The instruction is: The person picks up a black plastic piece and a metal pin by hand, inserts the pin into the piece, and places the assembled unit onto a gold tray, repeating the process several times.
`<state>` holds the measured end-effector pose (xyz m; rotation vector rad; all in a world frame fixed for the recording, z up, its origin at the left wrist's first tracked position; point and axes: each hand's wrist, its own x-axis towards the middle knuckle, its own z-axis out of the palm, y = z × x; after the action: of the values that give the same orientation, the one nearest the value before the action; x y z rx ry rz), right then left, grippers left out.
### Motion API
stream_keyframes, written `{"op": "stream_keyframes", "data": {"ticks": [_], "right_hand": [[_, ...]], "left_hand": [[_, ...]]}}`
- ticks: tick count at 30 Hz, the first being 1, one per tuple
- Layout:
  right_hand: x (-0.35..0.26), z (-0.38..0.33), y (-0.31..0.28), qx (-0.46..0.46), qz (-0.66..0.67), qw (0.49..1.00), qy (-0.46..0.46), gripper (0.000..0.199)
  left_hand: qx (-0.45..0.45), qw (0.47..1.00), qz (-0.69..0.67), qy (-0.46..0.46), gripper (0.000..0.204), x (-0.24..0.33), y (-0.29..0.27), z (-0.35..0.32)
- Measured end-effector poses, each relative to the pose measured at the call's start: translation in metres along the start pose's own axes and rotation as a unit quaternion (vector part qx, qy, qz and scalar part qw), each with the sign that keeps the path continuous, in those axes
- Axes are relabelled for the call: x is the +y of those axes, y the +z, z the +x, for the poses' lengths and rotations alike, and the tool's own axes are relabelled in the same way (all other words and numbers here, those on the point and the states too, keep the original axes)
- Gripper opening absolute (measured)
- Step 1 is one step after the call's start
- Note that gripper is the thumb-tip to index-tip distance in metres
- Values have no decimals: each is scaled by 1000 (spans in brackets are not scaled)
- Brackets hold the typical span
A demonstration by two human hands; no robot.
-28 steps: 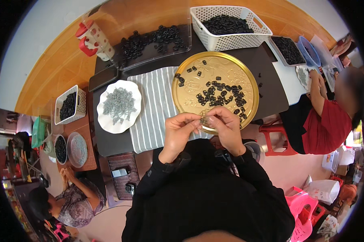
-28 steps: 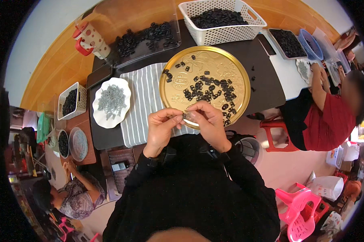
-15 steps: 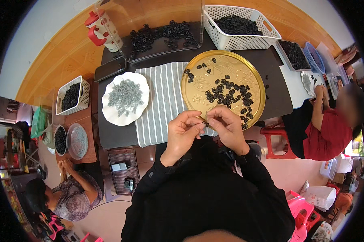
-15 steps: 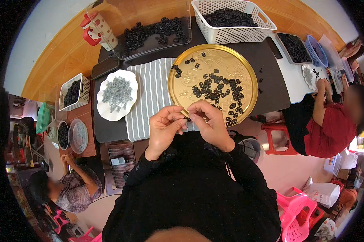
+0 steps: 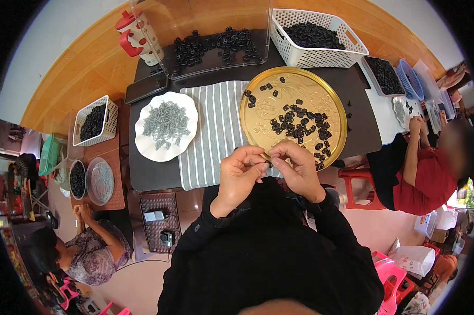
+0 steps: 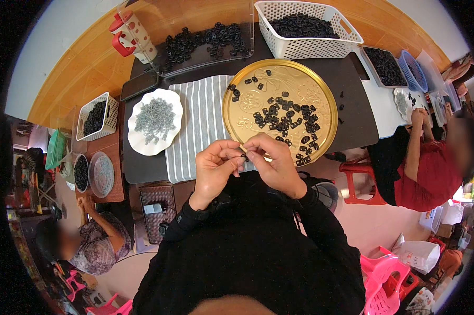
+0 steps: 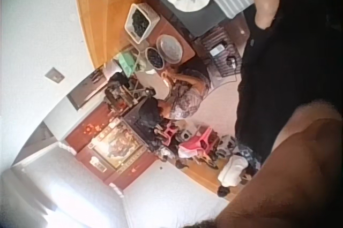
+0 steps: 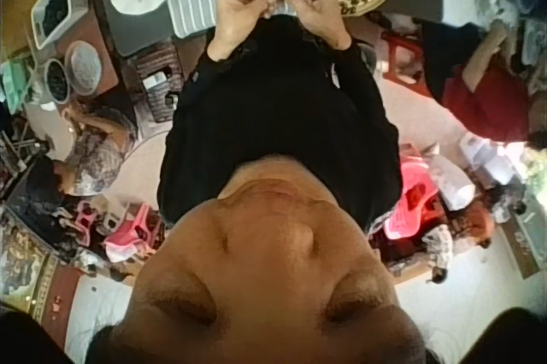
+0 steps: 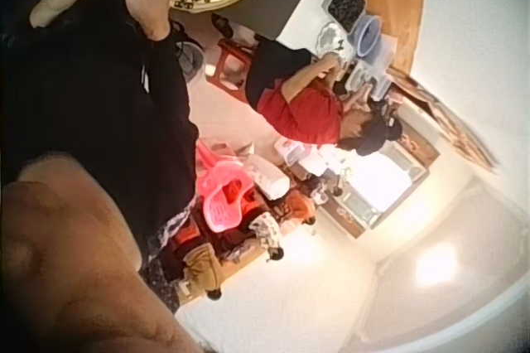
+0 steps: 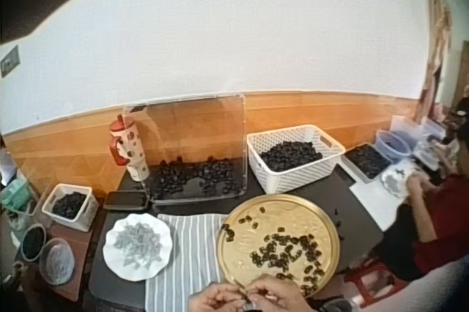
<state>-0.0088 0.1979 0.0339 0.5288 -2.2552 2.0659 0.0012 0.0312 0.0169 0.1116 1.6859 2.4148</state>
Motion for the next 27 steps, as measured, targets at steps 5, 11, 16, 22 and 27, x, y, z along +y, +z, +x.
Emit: {"op": "stream_keyframes", "data": {"ticks": [5,11,16,22,27], "right_hand": [[-4,6,-2,-42,-156,977,-141,19],[0,3,0,-49,-110,989,-89,19],[-3,1,-2,-18,-21,999,25,13],[-9,9,3,-20,-124,989,-76,12],[-2,13,11,42,-319,932,-168,15]], "left_hand": [[10,999,31,12,24,0,3,-5],[4,1000,16,17,25,-1,1,-8],[8,1000,6,23,27,0,-3,-7],[12,999,-5,35,29,1,-14,-12],[139,985,26,95,24,9,-48,-20]]}}
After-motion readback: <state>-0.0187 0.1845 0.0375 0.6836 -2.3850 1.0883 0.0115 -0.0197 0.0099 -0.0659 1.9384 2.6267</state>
